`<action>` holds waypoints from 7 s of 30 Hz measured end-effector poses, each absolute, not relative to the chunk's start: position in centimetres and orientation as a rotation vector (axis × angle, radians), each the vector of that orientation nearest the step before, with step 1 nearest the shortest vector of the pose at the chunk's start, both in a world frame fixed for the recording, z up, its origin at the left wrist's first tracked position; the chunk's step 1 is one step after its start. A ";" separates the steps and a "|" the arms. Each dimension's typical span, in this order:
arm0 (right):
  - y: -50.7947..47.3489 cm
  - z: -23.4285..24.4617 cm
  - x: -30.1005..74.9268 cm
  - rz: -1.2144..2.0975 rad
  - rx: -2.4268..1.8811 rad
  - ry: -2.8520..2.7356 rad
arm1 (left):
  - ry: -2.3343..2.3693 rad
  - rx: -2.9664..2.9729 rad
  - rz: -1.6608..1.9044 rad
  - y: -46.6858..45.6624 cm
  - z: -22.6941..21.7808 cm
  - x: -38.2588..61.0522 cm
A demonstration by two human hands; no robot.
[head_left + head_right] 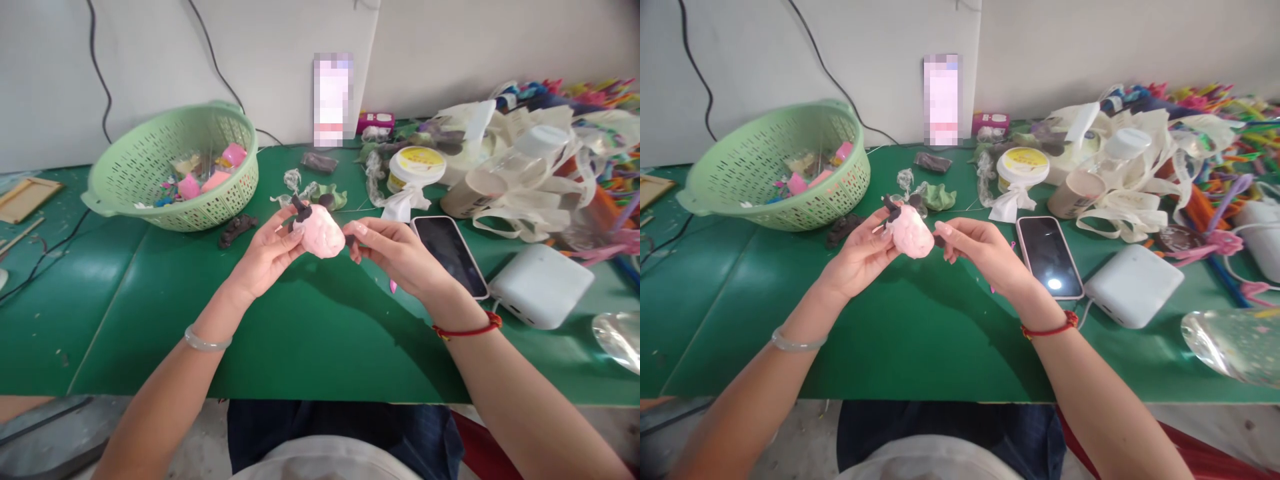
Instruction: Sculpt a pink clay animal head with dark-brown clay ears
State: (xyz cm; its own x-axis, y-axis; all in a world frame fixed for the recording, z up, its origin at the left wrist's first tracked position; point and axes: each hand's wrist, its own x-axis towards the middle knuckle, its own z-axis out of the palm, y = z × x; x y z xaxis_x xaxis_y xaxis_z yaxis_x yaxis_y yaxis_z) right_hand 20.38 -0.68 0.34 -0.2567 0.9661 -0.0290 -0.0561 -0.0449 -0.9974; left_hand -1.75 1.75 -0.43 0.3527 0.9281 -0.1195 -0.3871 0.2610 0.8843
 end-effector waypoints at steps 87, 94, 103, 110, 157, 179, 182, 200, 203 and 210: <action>-0.6 -0.1 19.9 0.988 -1.167 -1.576 | 0.699 0.811 1.035 2.2 -1.0 -2.0; -0.6 0.1 19.8 0.978 -1.194 -1.574 | 0.700 0.835 1.026 2.1 -0.9 -2.1; -0.1 0.0 19.8 1.193 -1.122 -1.498 | 0.710 0.819 1.045 2.4 -1.2 -2.3; -0.6 0.2 19.5 1.231 -1.125 -1.497 | 0.735 0.844 1.038 2.5 -1.2 -2.5; -0.3 -0.2 21.1 0.233 -0.969 -2.038 | 0.680 0.772 1.061 2.4 -0.5 -2.3; -0.4 -0.2 21.0 0.131 -0.893 -2.040 | 0.664 0.778 1.061 2.3 -0.2 -2.3; -0.4 0.1 21.1 0.277 -0.955 -1.958 | 0.672 0.784 1.062 2.3 -0.1 -2.4; -0.8 0.6 20.0 1.426 -0.980 -1.324 | 0.696 0.810 1.033 1.9 0.3 -2.3; -0.9 0.6 19.9 1.382 -0.980 -1.340 | 0.689 0.813 1.031 1.8 0.3 -2.2; -0.7 0.7 19.7 1.290 -0.990 -1.434 | 0.656 0.803 1.046 1.7 0.3 -2.2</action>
State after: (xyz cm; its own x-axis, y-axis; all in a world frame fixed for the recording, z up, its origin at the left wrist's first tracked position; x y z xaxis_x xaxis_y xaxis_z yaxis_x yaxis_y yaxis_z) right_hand 19.66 -0.71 0.73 -0.2368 0.9638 0.1228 -0.0201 0.1215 -0.9924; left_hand -2.18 1.74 0.30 0.3657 0.9259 -0.0941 -0.4879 0.2768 0.8278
